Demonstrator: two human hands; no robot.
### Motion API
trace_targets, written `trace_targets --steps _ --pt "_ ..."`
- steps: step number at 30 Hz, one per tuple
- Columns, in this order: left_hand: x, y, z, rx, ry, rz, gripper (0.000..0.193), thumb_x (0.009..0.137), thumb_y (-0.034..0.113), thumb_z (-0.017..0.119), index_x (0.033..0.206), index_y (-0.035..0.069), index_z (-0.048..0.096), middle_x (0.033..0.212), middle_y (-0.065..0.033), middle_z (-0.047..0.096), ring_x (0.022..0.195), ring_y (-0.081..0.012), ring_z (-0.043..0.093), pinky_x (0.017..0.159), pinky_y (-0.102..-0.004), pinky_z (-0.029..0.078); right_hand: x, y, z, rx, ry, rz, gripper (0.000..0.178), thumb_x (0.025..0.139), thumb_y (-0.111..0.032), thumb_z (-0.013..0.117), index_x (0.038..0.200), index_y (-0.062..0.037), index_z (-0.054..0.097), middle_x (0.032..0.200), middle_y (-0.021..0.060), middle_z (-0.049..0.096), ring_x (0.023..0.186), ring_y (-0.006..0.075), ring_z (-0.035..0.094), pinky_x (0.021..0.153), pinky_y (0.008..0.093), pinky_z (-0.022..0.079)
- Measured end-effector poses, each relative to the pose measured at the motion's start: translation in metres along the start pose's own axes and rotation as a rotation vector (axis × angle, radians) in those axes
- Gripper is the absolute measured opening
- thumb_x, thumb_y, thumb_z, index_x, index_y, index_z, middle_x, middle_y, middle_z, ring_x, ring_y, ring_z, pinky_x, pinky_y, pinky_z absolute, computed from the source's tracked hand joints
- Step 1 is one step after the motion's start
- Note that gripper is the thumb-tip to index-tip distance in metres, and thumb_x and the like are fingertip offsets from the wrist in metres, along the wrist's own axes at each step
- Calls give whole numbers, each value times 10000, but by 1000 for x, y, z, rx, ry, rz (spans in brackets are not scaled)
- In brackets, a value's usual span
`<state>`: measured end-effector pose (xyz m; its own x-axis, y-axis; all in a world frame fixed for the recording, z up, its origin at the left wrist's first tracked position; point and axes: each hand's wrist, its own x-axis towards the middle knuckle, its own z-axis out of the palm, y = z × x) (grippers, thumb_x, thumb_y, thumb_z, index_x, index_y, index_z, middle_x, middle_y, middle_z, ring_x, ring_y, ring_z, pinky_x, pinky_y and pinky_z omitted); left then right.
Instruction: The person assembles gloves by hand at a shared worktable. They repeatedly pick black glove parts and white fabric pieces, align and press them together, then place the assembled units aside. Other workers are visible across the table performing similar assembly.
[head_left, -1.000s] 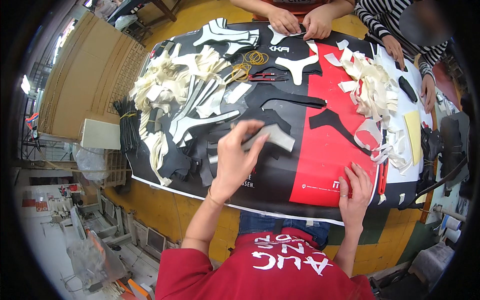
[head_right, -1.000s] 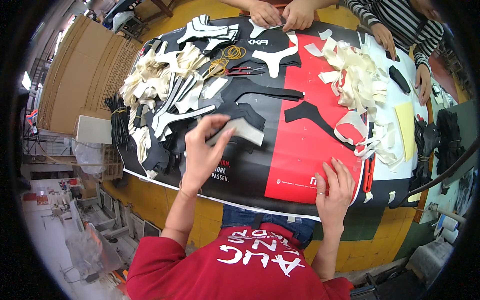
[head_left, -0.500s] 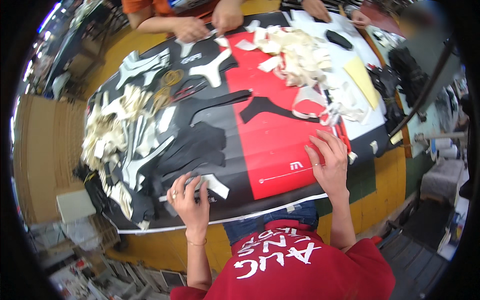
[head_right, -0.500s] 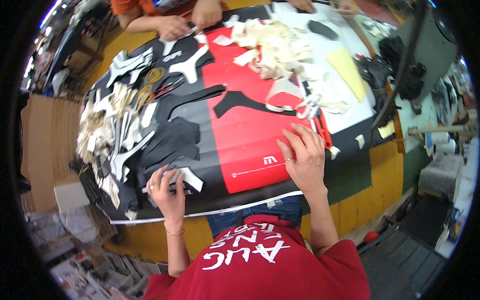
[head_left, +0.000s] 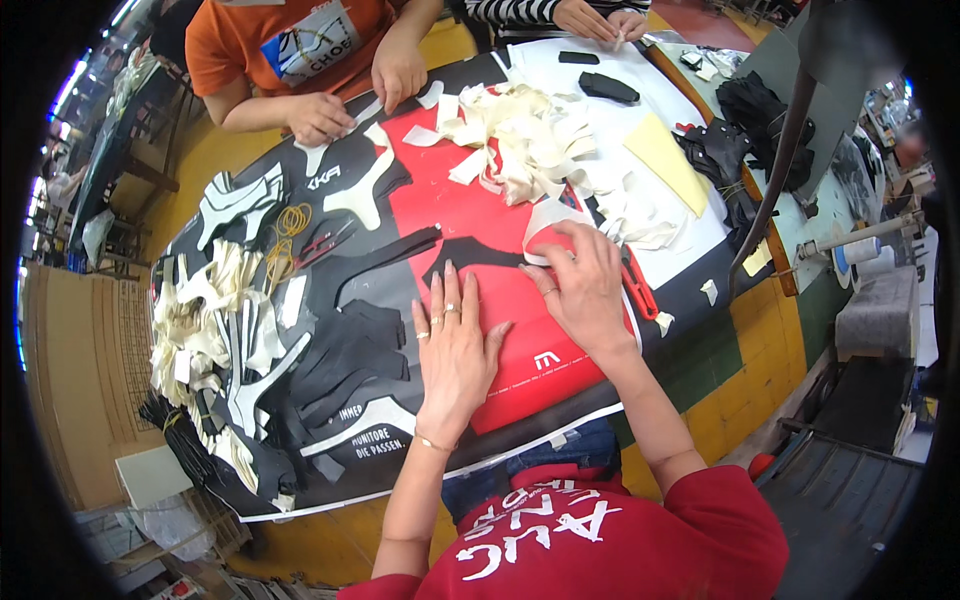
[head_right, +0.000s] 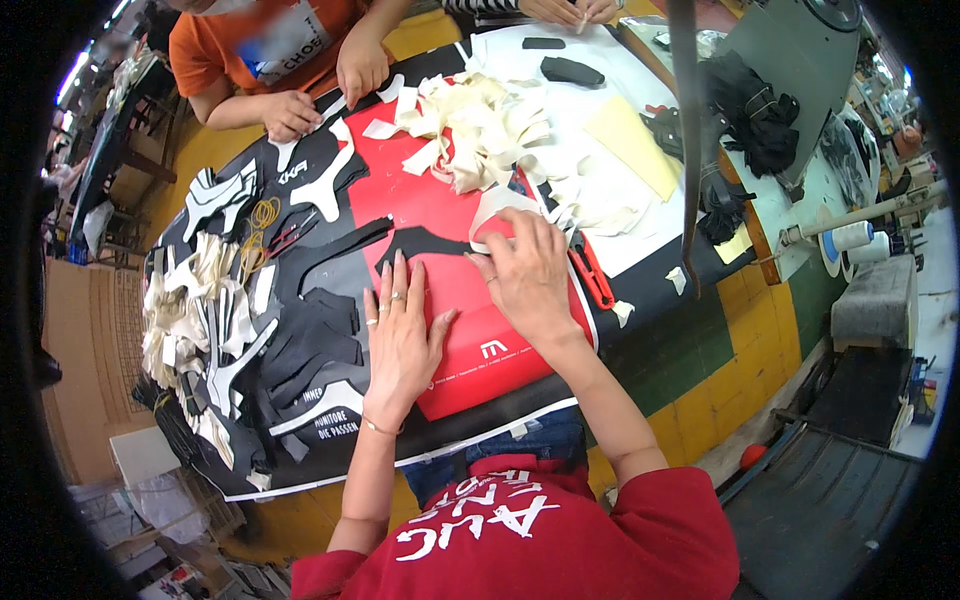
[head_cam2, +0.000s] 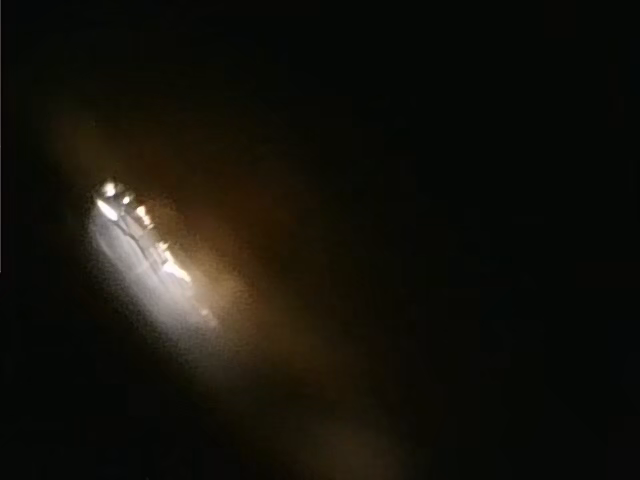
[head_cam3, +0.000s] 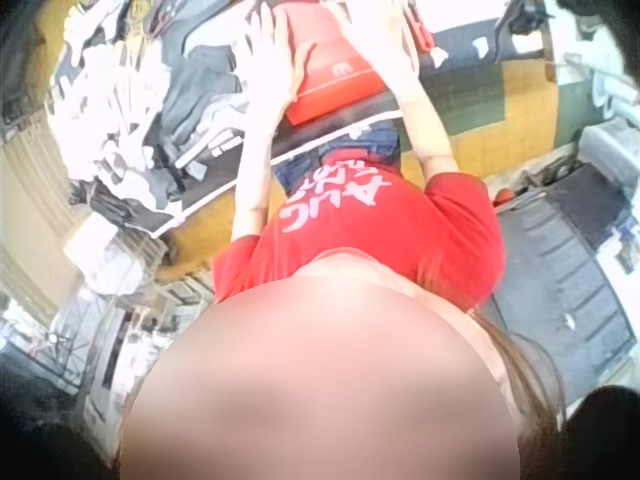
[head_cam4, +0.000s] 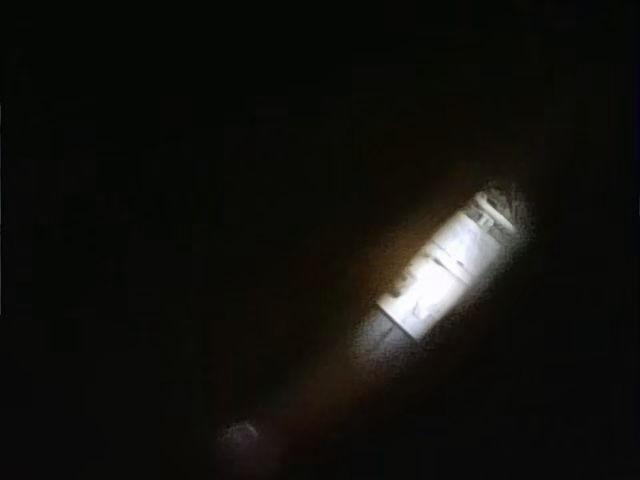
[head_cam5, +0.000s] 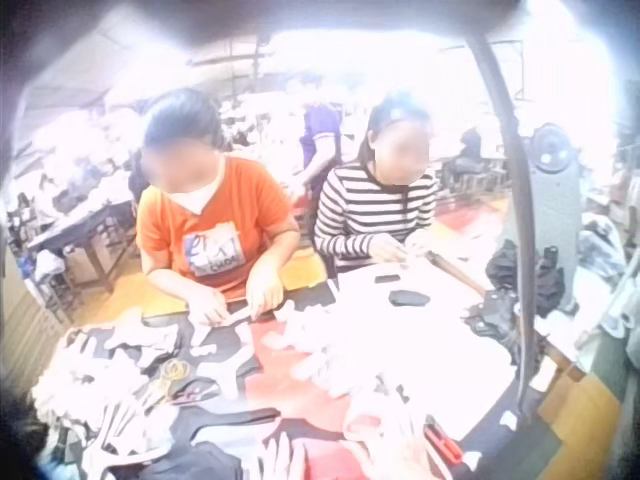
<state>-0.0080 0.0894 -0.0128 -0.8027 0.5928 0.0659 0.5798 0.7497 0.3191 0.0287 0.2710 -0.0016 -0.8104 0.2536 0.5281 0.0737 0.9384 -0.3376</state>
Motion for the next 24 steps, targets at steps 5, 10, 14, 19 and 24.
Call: trace_targets --steps 5,10,14,19,24 --pt "-37 6 -15 -52 -23 -41 626 954 352 620 1452 12 451 1555 -243 336 1451 -401 310 1183 -601 146 -6 -5 -17 299 -21 -64 135 811 -99 770 880 -67 659 1020 66 691 966 276 642 855 389 455" --pt "-58 15 -27 -1298 -193 -286 599 1043 435 477 1412 -37 474 1451 -197 500 1351 -331 490 1155 -479 314 -30 -20 -57 575 -276 -149 129 831 -122 763 909 -95 663 1159 64 702 998 238 650 855 368 457" --pt "-42 12 -18 -2112 -370 -358 567 1078 398 409 1462 -19 392 1401 -212 546 1261 -256 570 1054 -395 442 -52 -24 -78 869 -527 58 162 812 -67 775 938 -66 673 1153 70 707 855 195 672 768 304 491" --pt "-35 11 -17 -2289 -110 -604 570 977 145 656 1468 43 384 1117 -63 669 1001 -145 662 841 -278 507 -68 -10 -75 1359 -619 700 122 997 -124 606 1035 -8 601 914 78 711 743 68 611 670 219 488" --pt "-31 4 -19 -1949 115 -564 529 962 108 664 1423 1 428 1045 -54 693 955 -106 662 866 -275 507 -73 0 -73 1362 -846 900 146 1013 -97 547 1066 9 632 849 101 711 707 105 653 655 219 517"
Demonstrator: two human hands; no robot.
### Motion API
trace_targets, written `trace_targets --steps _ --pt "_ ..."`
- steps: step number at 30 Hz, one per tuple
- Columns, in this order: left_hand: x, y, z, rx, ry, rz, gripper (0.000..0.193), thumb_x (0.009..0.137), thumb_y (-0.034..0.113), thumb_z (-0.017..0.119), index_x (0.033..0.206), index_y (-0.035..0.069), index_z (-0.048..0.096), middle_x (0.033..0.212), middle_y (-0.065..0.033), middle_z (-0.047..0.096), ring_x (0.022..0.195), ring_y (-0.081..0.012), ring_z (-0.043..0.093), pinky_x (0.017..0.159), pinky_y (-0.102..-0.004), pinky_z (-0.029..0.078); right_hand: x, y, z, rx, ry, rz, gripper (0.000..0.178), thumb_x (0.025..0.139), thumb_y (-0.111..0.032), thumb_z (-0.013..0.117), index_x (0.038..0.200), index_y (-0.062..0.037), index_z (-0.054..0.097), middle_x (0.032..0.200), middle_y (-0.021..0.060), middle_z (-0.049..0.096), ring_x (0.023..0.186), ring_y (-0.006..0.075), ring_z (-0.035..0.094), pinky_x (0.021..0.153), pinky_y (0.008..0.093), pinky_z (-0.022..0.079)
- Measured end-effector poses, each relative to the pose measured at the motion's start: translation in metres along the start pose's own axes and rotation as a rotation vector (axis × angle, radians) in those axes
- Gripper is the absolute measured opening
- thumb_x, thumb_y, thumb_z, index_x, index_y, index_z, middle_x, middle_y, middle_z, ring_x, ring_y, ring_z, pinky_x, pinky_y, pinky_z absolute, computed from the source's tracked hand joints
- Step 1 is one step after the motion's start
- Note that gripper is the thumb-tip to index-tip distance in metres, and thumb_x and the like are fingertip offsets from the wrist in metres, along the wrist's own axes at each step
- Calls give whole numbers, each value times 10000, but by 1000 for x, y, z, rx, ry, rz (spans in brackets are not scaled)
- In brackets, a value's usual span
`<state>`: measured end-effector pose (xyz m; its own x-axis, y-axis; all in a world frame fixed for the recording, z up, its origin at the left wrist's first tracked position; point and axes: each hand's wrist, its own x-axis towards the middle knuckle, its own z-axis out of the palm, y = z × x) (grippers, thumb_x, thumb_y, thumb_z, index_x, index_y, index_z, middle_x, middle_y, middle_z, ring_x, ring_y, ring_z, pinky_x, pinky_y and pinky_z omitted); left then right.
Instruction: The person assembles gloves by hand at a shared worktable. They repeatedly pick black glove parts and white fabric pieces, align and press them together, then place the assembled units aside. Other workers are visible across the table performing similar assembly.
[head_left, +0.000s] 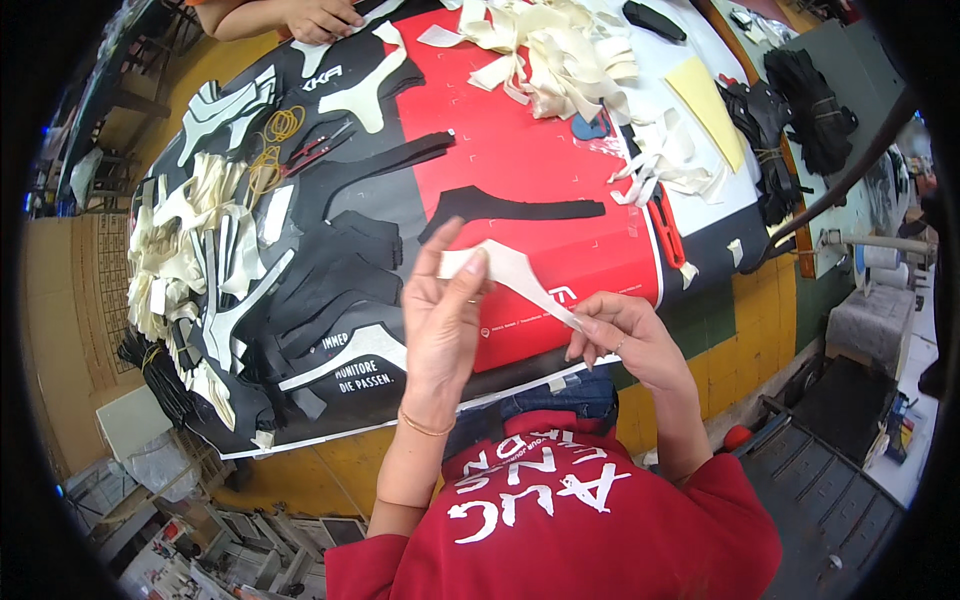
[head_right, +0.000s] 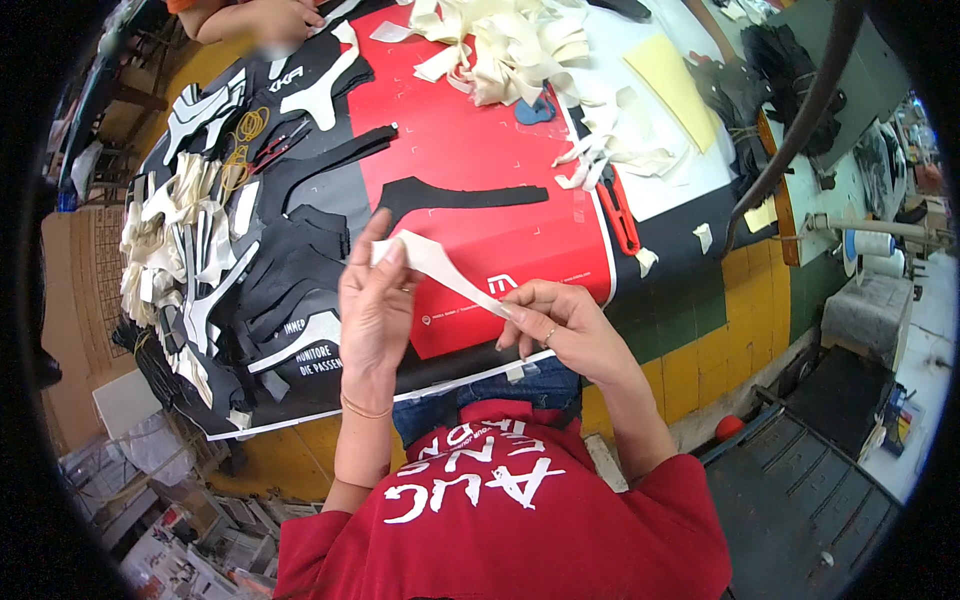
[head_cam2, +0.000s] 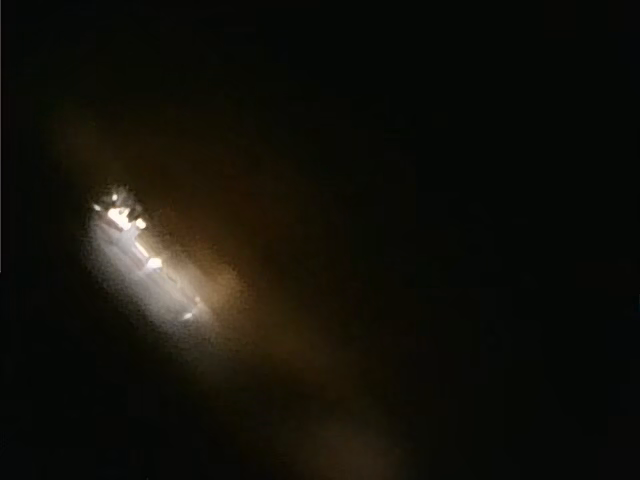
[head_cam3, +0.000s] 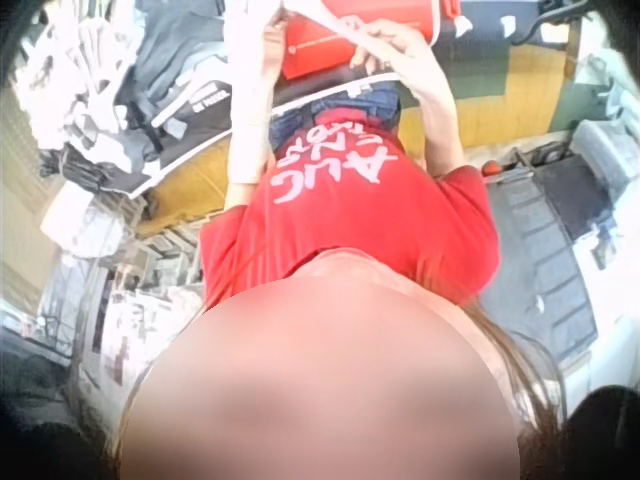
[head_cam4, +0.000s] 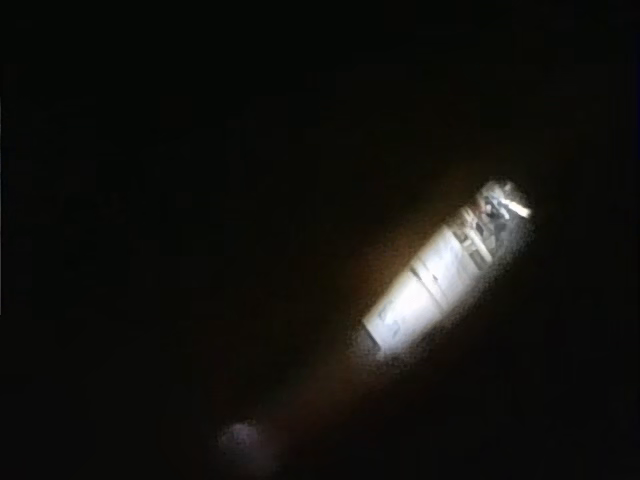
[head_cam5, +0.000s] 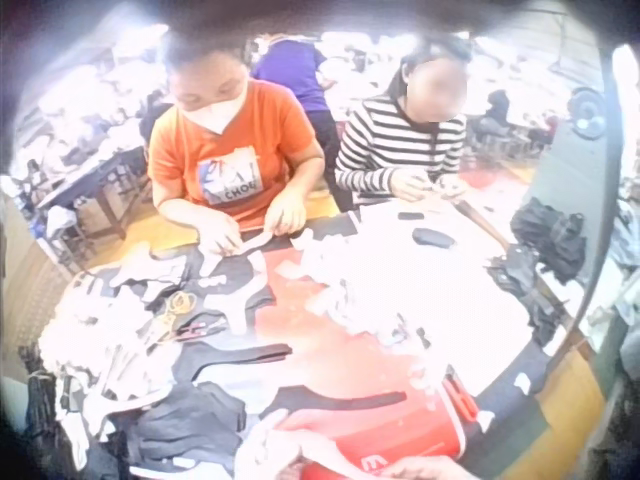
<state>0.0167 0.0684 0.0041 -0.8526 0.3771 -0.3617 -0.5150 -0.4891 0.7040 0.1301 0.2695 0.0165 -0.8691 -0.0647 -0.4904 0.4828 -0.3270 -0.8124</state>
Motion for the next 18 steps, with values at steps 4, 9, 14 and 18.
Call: trace_targets --steps 4,9,14,18 --pt "2 5 -10 240 161 244 455 977 66 630 1388 -30 460 1047 -124 710 934 -155 696 833 -289 569 0 -3 -7 -49 6 -49 256 1005 -78 564 1220 43 628 948 150 735 795 135 693 739 238 548" --pt "-2 6 -19 172 147 137 418 990 57 606 1370 -53 471 1041 -130 704 944 -166 700 858 -317 596 -3 -7 -15 -139 89 -118 336 989 -49 589 1313 40 577 997 158 739 837 157 706 787 265 555" --pt "-11 -1 -17 162 44 76 425 1000 33 575 1393 -71 450 1092 -155 699 984 -180 693 896 -311 581 -6 -12 -19 -478 328 -113 363 984 -42 594 1338 28 554 983 142 744 832 152 711 753 242 534" --pt "-23 3 -4 365 -79 43 343 999 26 578 1321 -74 513 1144 -167 686 1030 -146 663 915 -275 538 -15 -25 -26 -798 464 -277 285 933 -60 653 1211 3 661 994 127 746 939 187 696 845 304 518"
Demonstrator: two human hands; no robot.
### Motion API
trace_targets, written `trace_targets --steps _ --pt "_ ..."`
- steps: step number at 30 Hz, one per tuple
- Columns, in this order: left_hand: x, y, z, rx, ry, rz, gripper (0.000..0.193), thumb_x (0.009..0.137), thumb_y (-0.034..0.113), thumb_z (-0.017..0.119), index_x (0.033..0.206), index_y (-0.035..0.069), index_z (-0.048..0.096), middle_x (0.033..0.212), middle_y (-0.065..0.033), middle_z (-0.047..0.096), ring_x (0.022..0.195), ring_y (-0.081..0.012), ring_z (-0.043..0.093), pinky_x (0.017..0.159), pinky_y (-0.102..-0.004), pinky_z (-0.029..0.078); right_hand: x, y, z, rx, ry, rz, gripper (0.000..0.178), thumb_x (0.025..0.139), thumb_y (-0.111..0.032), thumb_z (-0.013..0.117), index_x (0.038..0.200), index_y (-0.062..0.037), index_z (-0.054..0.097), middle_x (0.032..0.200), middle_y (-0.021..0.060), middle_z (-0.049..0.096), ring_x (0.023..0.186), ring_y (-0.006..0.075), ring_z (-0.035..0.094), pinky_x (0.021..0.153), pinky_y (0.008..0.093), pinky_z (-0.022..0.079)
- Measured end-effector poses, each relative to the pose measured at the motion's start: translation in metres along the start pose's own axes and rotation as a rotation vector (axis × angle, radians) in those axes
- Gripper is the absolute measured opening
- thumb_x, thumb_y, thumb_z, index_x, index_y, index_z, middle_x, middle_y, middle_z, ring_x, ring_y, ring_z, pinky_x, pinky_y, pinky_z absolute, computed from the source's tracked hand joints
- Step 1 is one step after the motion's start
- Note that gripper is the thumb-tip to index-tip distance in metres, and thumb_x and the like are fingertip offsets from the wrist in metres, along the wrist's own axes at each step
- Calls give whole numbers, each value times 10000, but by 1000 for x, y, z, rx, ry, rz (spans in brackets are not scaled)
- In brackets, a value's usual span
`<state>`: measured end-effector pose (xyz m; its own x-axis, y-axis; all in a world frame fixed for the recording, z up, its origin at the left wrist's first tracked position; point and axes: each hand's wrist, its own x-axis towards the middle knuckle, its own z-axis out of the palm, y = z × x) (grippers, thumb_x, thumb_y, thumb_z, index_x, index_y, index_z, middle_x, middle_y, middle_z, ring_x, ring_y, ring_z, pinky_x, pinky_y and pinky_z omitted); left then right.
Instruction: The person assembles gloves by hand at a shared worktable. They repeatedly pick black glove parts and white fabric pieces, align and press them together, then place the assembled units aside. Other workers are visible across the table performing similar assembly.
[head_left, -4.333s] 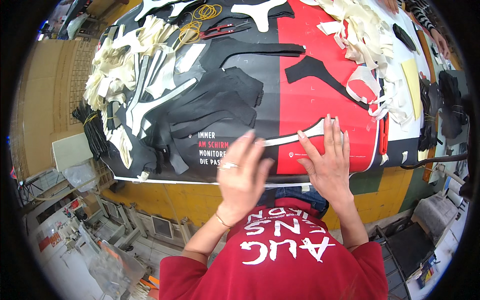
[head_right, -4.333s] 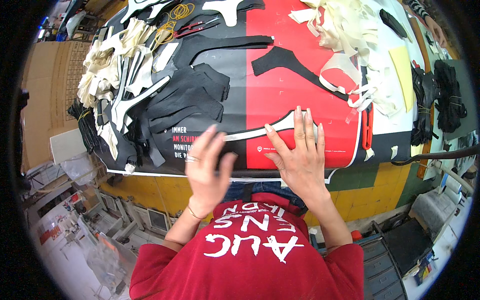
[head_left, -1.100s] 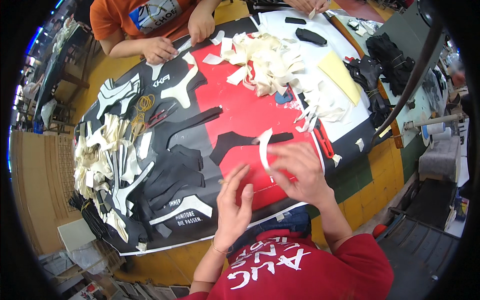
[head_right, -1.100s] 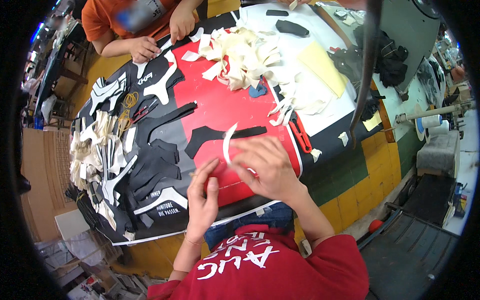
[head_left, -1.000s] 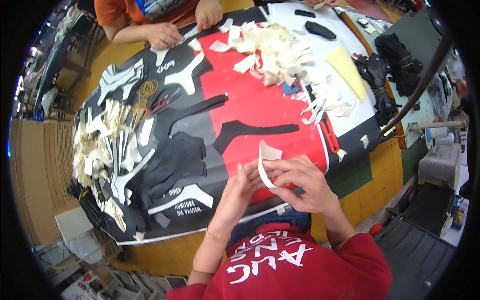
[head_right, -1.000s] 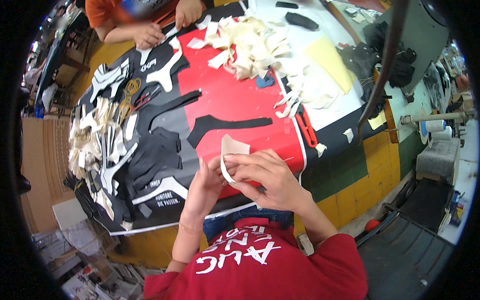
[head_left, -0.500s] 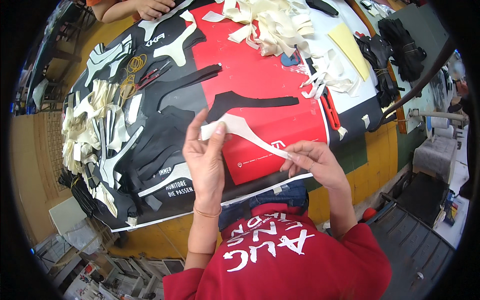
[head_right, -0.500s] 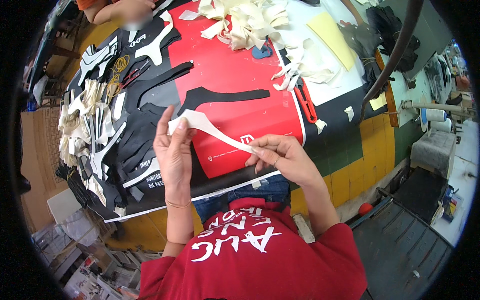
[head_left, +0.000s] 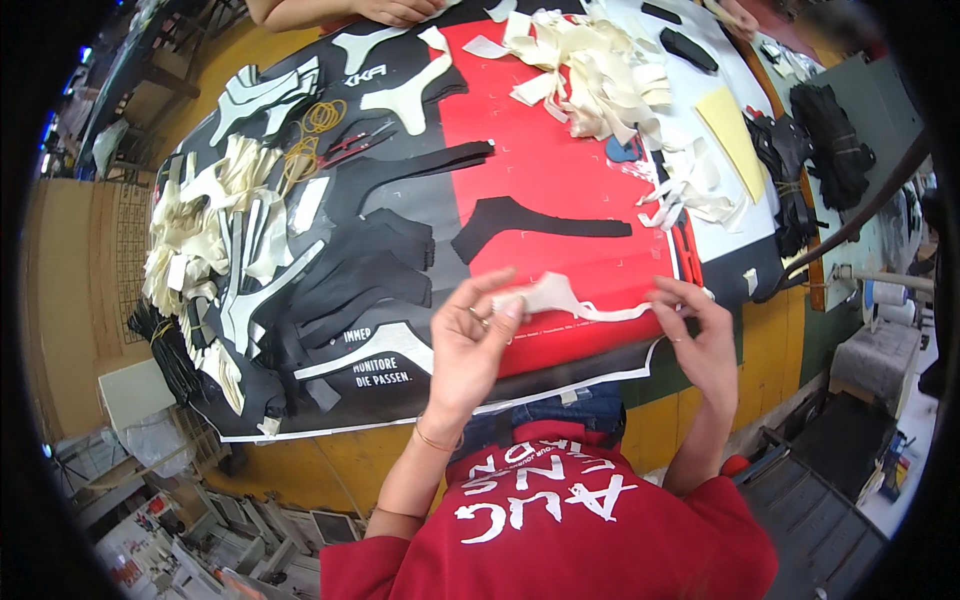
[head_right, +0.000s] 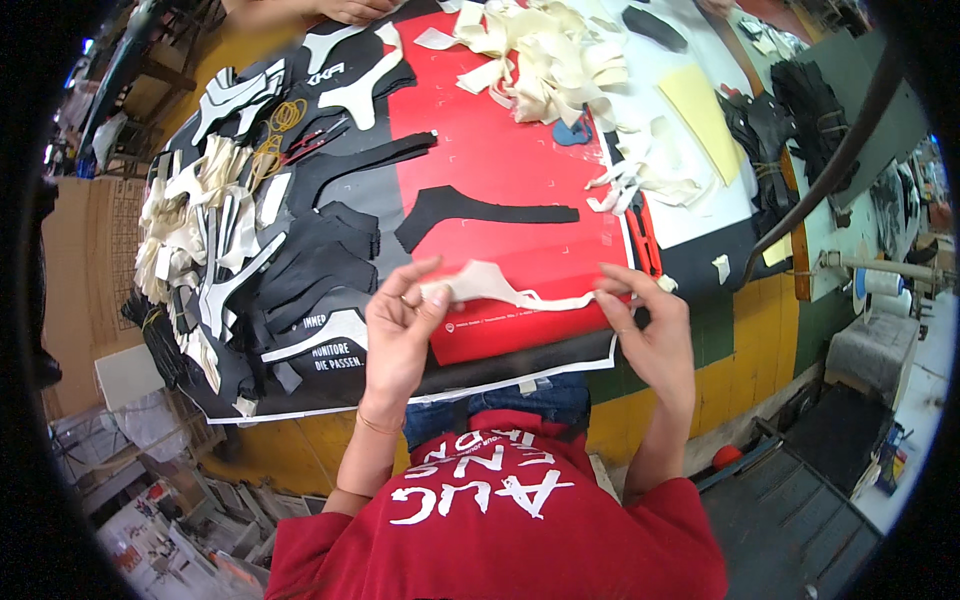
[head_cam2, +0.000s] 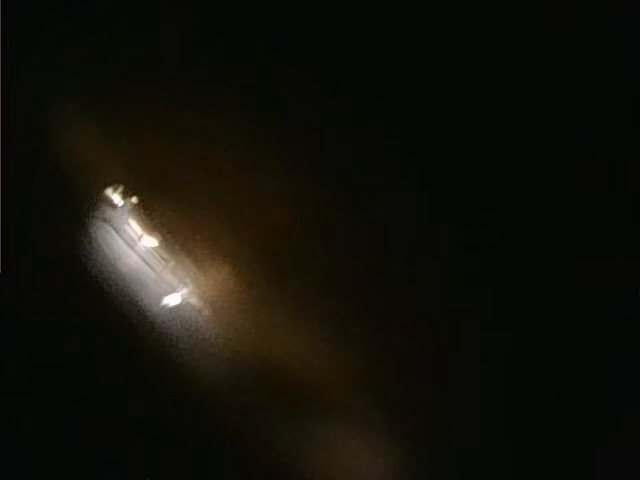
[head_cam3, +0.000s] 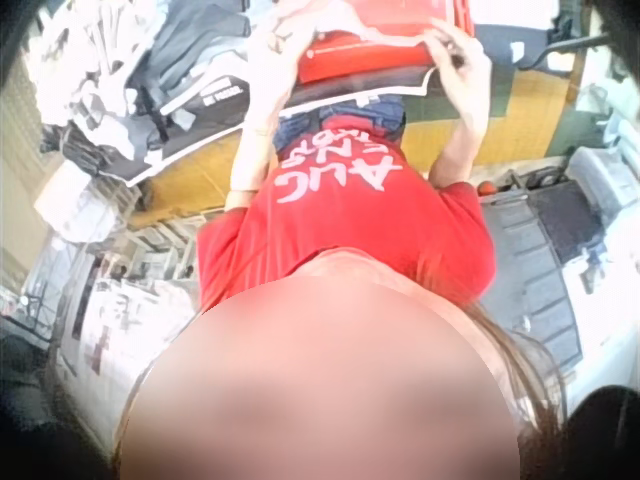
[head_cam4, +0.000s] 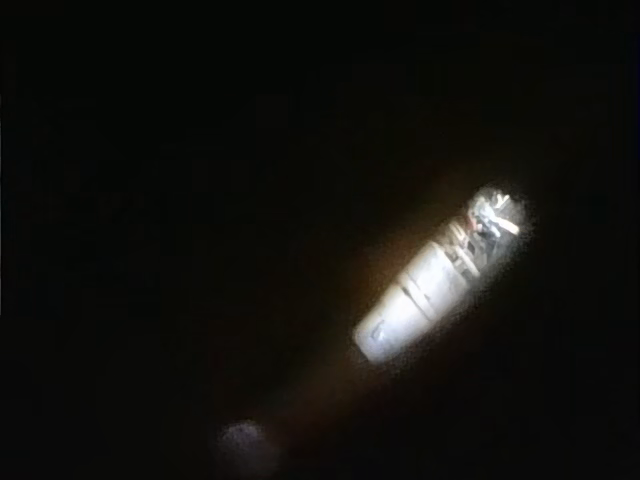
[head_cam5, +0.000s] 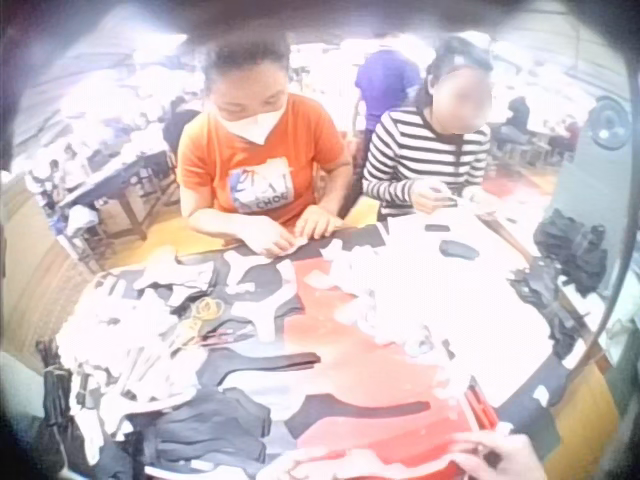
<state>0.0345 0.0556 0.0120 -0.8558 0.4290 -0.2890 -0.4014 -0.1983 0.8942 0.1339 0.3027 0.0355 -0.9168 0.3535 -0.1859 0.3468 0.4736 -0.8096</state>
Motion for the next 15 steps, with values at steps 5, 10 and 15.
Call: trace_targets --steps 5,10,15 --pt "-23 32 16 392 -511 318 286 842 -98 625 1059 57 730 1037 -74 744 1115 -273 668 940 -379 514 12 -17 -10 272 -47 -327 323 1006 -197 545 1198 37 658 1212 197 662 1152 281 620 1013 383 447" --pt "-23 51 14 620 -707 658 348 833 -15 653 1123 170 704 1189 90 693 1174 -202 575 928 -392 391 31 -25 15 537 -1124 -325 590 1000 -473 544 1225 65 631 1095 165 704 964 297 701 803 370 537" --pt "-22 57 -3 538 -721 635 292 846 3 640 1065 180 720 1187 97 697 1163 -206 585 950 -378 341 18 -7 49 1076 -1097 -133 427 855 -342 798 941 65 703 838 133 709 784 172 681 678 295 506"
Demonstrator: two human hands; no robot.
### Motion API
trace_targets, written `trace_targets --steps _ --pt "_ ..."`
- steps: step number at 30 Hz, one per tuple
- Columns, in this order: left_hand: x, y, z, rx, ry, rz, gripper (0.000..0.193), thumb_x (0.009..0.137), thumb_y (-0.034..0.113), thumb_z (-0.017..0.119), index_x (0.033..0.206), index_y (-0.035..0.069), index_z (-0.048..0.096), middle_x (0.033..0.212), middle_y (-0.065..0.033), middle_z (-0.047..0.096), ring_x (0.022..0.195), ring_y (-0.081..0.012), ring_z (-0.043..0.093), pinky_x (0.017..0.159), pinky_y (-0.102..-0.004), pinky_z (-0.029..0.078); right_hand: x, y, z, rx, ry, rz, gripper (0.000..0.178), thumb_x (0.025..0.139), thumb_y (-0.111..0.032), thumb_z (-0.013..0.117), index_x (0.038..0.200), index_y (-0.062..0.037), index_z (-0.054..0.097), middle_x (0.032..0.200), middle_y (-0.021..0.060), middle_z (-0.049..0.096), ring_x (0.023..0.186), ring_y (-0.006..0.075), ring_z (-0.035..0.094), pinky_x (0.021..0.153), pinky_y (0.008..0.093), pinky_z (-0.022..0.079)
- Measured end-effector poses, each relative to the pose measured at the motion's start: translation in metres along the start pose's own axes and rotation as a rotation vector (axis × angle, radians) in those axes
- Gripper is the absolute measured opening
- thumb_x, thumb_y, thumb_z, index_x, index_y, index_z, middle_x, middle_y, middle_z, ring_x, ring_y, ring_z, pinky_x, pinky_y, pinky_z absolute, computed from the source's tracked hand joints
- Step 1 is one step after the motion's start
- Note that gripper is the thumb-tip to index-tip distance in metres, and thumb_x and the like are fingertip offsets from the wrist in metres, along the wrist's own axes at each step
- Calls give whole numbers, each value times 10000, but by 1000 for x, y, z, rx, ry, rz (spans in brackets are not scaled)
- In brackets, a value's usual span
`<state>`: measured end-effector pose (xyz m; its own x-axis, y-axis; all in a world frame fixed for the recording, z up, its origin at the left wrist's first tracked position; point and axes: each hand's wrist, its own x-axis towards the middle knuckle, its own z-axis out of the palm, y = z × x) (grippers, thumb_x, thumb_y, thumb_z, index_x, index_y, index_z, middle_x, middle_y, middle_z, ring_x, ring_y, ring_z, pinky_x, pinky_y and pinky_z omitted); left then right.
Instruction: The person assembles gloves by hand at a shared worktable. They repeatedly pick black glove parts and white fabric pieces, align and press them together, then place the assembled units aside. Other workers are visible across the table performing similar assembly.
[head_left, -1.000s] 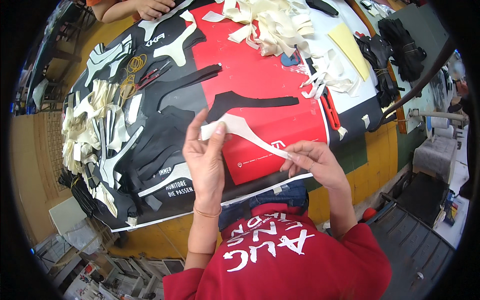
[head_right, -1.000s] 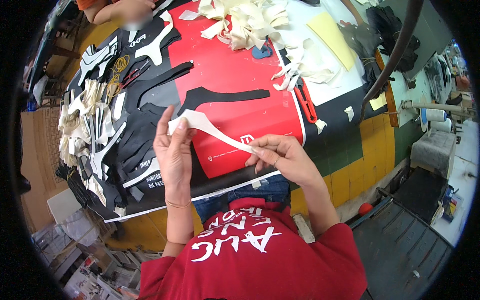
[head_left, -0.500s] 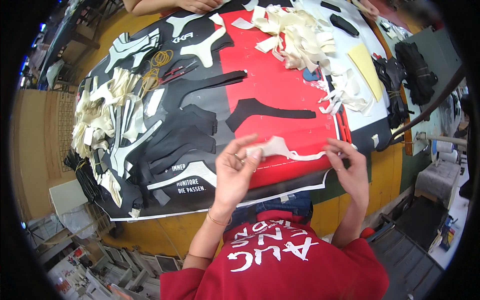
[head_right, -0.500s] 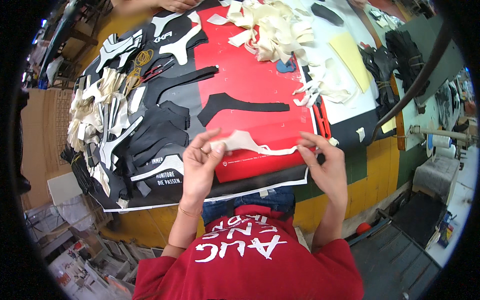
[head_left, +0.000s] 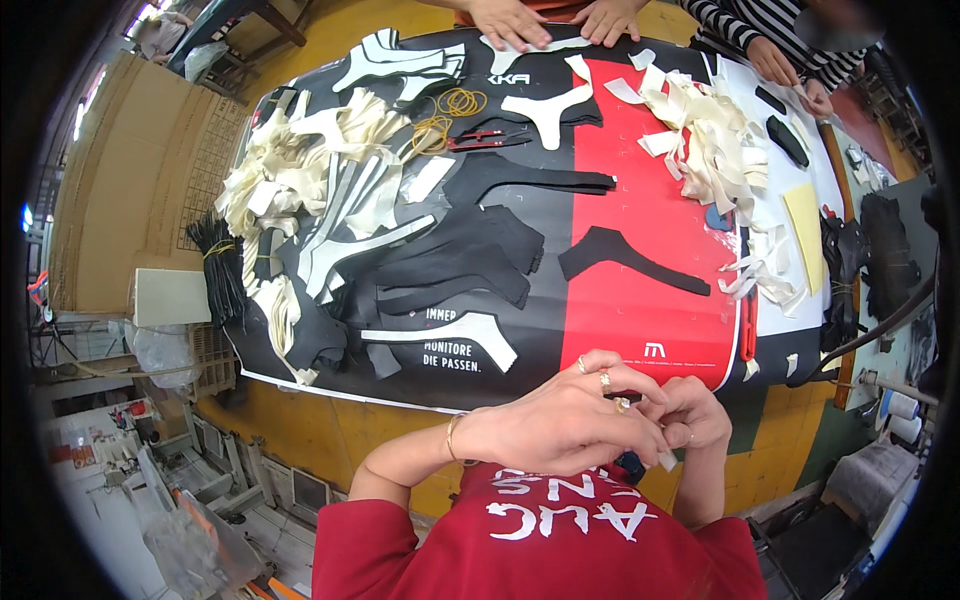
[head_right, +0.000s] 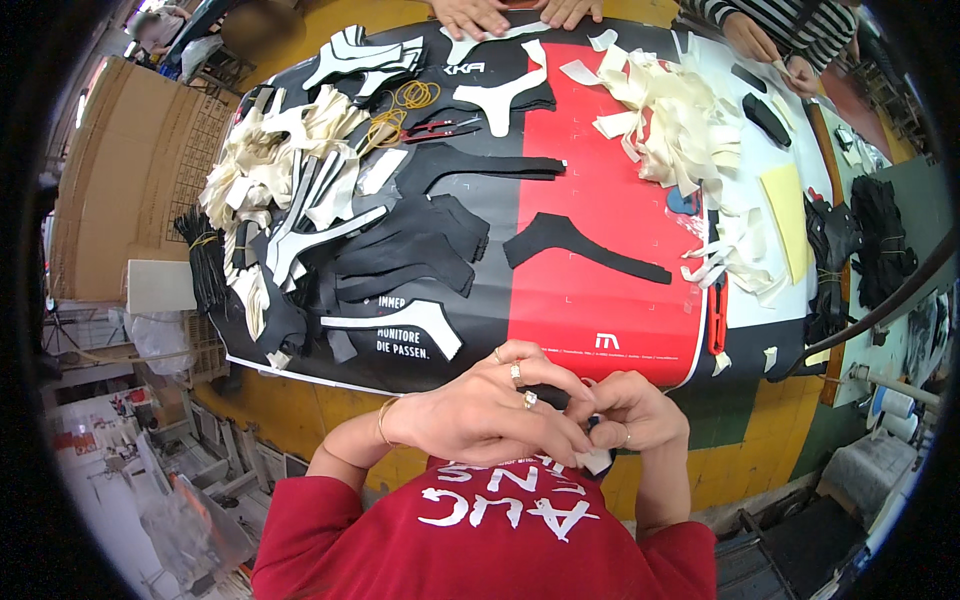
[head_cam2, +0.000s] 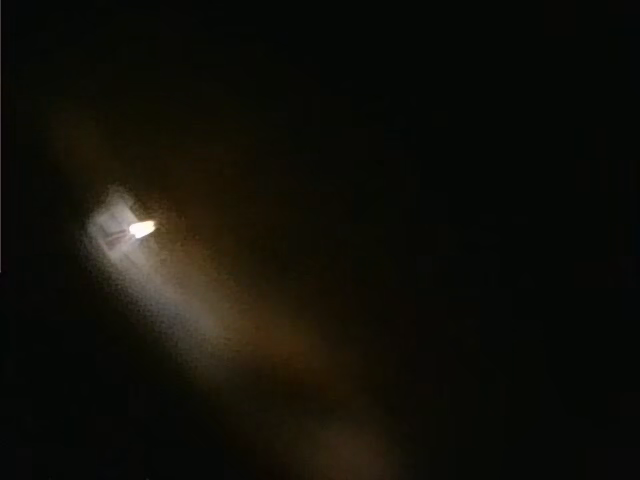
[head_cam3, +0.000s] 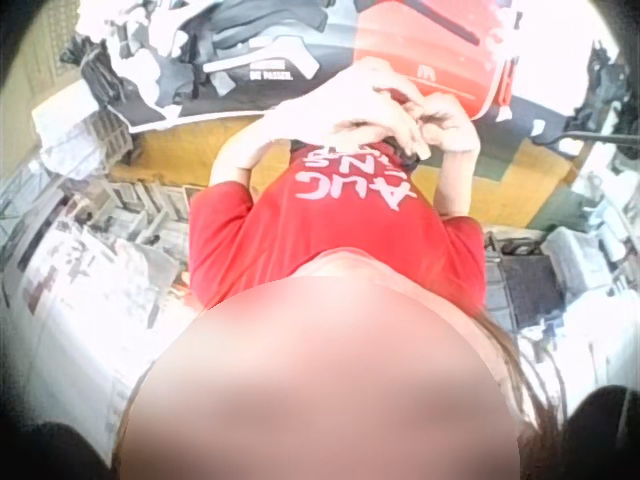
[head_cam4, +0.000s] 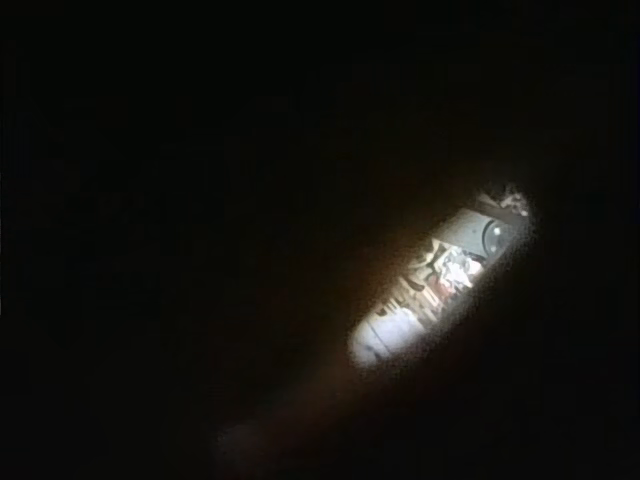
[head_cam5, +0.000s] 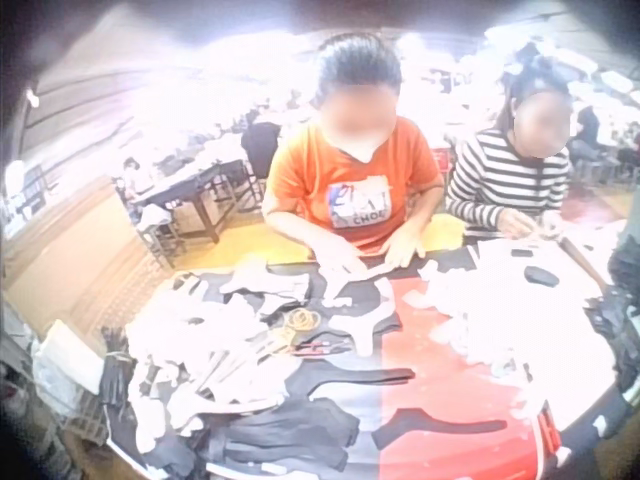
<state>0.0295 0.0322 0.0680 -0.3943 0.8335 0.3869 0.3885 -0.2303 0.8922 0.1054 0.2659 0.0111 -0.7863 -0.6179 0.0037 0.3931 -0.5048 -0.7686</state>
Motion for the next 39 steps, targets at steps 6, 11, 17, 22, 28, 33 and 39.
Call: trace_targets --steps 6,11,17,22,28,33,39 --pt "-2 -28 -44 238 261 -171 229 844 66 659 1065 86 716 1236 -140 671 1212 -306 589 1029 -439 405 -7 20 8 153 322 -62 301 821 -227 837 858 8 653 794 107 708 747 218 710 694 338 568" --pt "-8 -94 -135 1205 622 -731 382 849 274 757 1130 23 695 1107 -171 660 1056 -357 619 919 -456 472 -3 13 11 -109 631 -133 247 901 -227 762 876 -38 606 774 114 674 708 200 684 693 333 565" --pt "-23 -116 -143 1061 657 -797 435 824 310 785 1157 43 704 1119 -157 653 1090 -337 603 934 -427 441 -3 9 12 -182 740 -101 155 987 -143 629 895 -25 589 855 102 662 699 145 634 615 238 478" --pt "-29 -84 -124 1141 678 -547 339 841 277 774 1103 74 702 1114 -116 609 1071 -307 573 988 -436 379 0 13 10 -211 802 -161 56 941 -25 665 963 16 634 865 55 659 769 94 624 729 245 515" --pt "-57 -60 -92 1041 390 -609 319 779 173 809 1069 74 722 1063 -83 614 1045 -275 575 972 -407 391 8 16 14 -252 968 -122 72 947 -11 660 1008 25 642 863 23 648 750 56 586 673 210 482" --pt "-69 -72 -96 959 444 -563 232 765 147 812 959 72 709 1022 -58 625 979 -271 595 957 -410 386 5 12 17 -277 946 -144 85 964 -51 655 1012 19 648 884 26 661 749 47 578 638 201 458" --pt "-60 -54 -106 557 606 -435 134 782 -15 764 881 3 675 907 -77 724 896 -210 689 870 -326 486 -5 12 16 -335 995 -249 101 968 -74 659 1029 6 653 883 22 668 732 35 564 571 191 394"
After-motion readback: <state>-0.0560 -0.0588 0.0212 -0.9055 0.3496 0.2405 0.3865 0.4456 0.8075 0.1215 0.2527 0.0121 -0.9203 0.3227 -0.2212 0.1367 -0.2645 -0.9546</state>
